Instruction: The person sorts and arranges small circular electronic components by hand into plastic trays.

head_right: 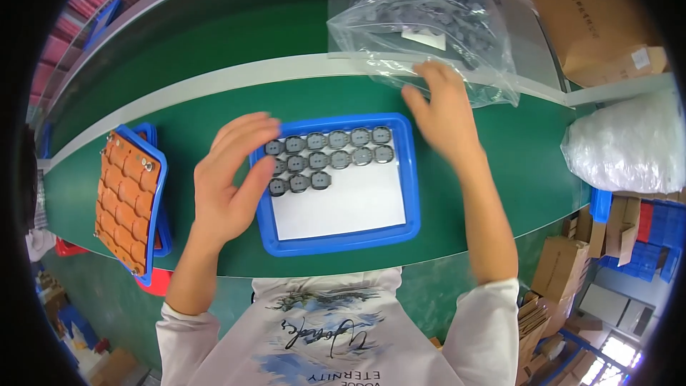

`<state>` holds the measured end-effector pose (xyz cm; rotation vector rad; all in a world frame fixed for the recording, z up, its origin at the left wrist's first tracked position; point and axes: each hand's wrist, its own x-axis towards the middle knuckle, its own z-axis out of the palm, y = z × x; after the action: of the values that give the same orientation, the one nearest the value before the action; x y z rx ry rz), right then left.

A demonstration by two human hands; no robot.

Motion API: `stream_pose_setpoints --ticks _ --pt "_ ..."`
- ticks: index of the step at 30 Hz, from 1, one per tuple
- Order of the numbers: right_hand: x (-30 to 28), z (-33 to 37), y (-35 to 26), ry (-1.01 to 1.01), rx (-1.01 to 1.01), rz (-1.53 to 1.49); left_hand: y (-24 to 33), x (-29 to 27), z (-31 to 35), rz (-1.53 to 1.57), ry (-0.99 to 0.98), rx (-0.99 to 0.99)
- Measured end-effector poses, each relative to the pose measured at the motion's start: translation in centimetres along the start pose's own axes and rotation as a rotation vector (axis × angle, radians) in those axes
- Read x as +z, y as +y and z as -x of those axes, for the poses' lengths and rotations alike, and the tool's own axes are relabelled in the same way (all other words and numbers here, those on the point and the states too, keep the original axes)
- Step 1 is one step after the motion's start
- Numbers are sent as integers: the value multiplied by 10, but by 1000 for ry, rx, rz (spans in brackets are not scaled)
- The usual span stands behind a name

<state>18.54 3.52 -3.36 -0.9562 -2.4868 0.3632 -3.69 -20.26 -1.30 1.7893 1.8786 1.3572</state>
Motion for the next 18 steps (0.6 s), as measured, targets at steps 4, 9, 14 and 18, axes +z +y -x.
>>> stream_pose_setpoints --ticks 4,9,14,18 --pt "27 -56 72 205 7 220 32 64 -95 193 -293 241" --pt "46 -105 86 462 -132 27 -21 163 -206 -223 -111 268" --pt "53 -107 42 53 167 190 -70 169 -228 -776 -9 214" --pt "56 -79 47 165 130 231 -36 171 -213 -799 -269 126"
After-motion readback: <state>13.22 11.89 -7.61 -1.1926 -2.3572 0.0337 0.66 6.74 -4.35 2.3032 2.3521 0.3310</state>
